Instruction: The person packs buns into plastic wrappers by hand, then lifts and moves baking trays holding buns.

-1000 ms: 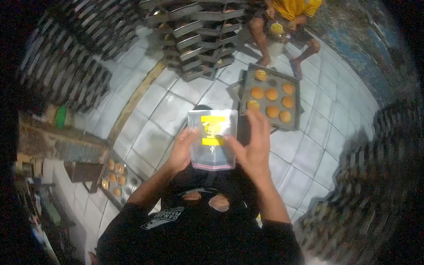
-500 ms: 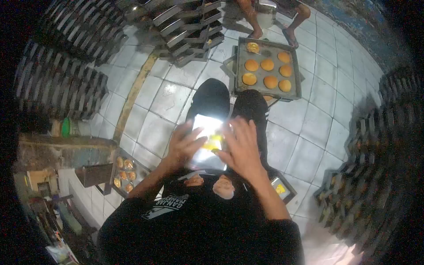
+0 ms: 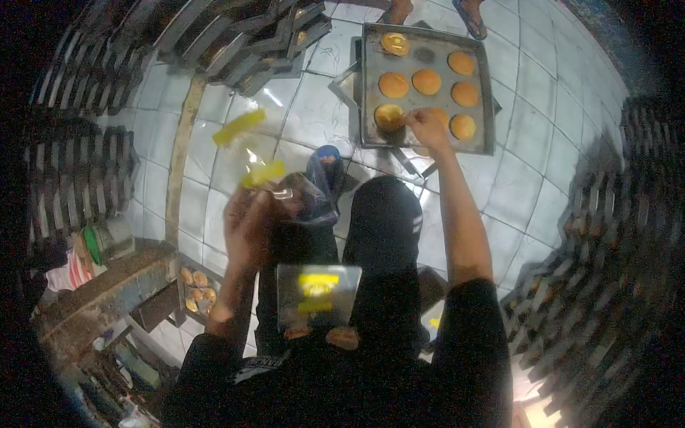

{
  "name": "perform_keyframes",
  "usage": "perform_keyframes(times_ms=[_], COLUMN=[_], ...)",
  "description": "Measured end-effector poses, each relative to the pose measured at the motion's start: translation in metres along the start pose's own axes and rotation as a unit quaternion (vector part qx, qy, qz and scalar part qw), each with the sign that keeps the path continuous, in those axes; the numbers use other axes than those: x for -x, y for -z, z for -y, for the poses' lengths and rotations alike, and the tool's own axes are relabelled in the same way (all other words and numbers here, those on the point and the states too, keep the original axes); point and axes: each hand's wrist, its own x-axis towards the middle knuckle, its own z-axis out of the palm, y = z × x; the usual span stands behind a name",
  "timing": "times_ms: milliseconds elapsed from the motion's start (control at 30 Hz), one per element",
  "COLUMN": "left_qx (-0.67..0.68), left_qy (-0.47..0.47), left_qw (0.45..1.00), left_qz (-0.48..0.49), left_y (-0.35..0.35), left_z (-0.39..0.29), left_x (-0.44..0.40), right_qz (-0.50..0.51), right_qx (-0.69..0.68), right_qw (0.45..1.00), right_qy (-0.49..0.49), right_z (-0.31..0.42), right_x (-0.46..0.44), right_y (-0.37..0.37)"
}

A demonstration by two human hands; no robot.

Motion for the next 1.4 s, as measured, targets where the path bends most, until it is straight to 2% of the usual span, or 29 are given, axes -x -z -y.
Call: perform_keyframes(times_ms=[67, 133, 200, 233, 300, 333, 400, 433, 500, 567, 600, 633, 667, 700, 767, 800, 867, 900, 933, 1000, 1033, 1067, 1133, 1167, 1233, 1267, 1333, 1367, 1400], left_qx=[-0.165, -0.179, -0.192, -0.197, -0.191, -0.175, -0.163, -0.142, -0.108, -0.083, -0.074, -0.036, 0.003, -0.008, 0.044, 0.082, 0.121, 0.134, 0.146, 0.151, 0.150, 0.147, 0.160, 0.169, 0.176, 0.176, 0.122, 0.161, 0.200], left_qy=[0.014, -0.063, -0.064, -0.067, -0.057, -0.056, -0.033, -0.010, -0.012, -0.005, -0.025, 0.001, 0.027, 0.039, 0.045, 0.069, 0.044, 0.066, 0.088, 0.102, 0.105, 0.108, 0.106, 0.110, 0.150, 0.195, 0.185, 0.167, 0.144], left_qw=[0.986, 0.981, 0.978, 0.976, 0.979, 0.982, 0.986, 0.990, 0.994, 0.996, 0.997, 0.999, 0.999, 0.998, 0.997, 0.994, 0.990, 0.988, 0.985, 0.982, 0.981, 0.980, 0.976, 0.971, 0.960, 0.947, 0.958, 0.955, 0.952], left_qz=[0.033, 0.030, 0.047, 0.067, 0.047, 0.031, 0.013, -0.001, -0.005, -0.012, -0.010, 0.007, 0.027, 0.046, 0.037, 0.018, 0.050, 0.045, 0.041, 0.054, 0.065, 0.075, 0.107, 0.132, 0.156, 0.185, 0.184, 0.183, 0.182], left_y=[0.019, 0.014, 0.026, 0.032, 0.034, 0.033, 0.008, -0.004, -0.012, -0.013, -0.009, -0.003, 0.002, 0.010, 0.001, -0.002, -0.003, -0.006, -0.010, -0.025, -0.039, -0.049, -0.056, -0.056, -0.046, -0.041, -0.031, -0.021, -0.011], left_z=[0.023, 0.025, 0.033, 0.036, 0.038, 0.038, 0.023, 0.015, 0.012, 0.007, 0.007, 0.010, 0.014, 0.018, 0.010, 0.007, 0.012, 0.013, 0.015, 0.023, 0.015, 0.003, -0.011, -0.016, -0.022, -0.025, -0.029, -0.022, -0.017], left_x=[-0.022, -0.021, -0.019, -0.019, -0.023, -0.024, -0.025, -0.027, -0.028, -0.028, -0.027, -0.028, -0.030, -0.035, -0.038, -0.038, -0.043, -0.046, -0.049, -0.047, -0.032, -0.014, 0.007, 0.016, 0.029, 0.037, 0.056, 0.055, 0.051], right_qz=[0.026, 0.048, -0.058, -0.052, -0.016, -0.014, 0.030, 0.027, 0.045, 0.125, 0.090, 0.055, 0.046, 0.048, 0.055, 0.054, -0.026, -0.059, -0.093, -0.186, -0.200, -0.218, -0.305, -0.303, -0.309, -0.312, -0.329, -0.308, -0.308], right_qx=[-0.030, -0.064, 0.076, 0.068, 0.225, 0.219, 0.389, 0.387, 0.172, 0.076, -0.094, -0.261, -0.253, -0.430, -0.567, -0.541, -0.338, -0.261, -0.181, -0.011, 0.084, 0.093, 0.108, 0.110, 0.103, 0.102, 0.159, 0.144, 0.139], right_qw=[0.999, 0.997, 0.991, 0.992, 0.974, 0.976, 0.921, 0.918, 0.977, 0.989, 0.991, 0.961, 0.965, 0.901, 0.822, 0.838, 0.935, 0.949, 0.950, 0.865, 0.839, 0.851, 0.803, 0.801, 0.743, 0.745, 0.750, 0.779, 0.779], right_qy=[0.004, 0.013, 0.090, 0.088, 0.005, 0.007, 0.022, 0.085, 0.115, -0.002, -0.037, -0.070, -0.050, -0.037, 0.016, 0.051, 0.100, 0.169, 0.235, 0.465, 0.498, 0.469, 0.500, 0.505, 0.584, 0.581, 0.552, 0.528, 0.528], right_z=[-0.018, -0.045, -0.090, -0.072, -0.030, -0.011, 0.023, 0.010, -0.064, -0.013, 0.007, 0.024, 0.044, 0.064, 0.108, 0.137, 0.201, 0.208, 0.214, 0.223, 0.217, 0.193, 0.183, 0.183, 0.205, 0.218, 0.245, 0.250, 0.254], right_x=[-0.038, -0.084, -0.126, -0.122, -0.105, -0.094, -0.070, -0.060, -0.070, -0.036, -0.021, -0.004, 0.018, 0.044, 0.103, 0.139, 0.220, 0.245, 0.268, 0.295, 0.303, 0.295, 0.279, 0.280, 0.298, 0.308, 0.324, 0.327, 0.333], right_y=[-0.016, -0.041, -0.079, -0.084, -0.084, -0.086, -0.084, -0.087, -0.114, -0.071, -0.055, -0.040, -0.025, -0.013, 0.014, 0.028, 0.041, 0.030, 0.020, -0.004, -0.009, -0.019, -0.012, -0.011, -0.004, -0.003, -0.008, -0.019, -0.032])
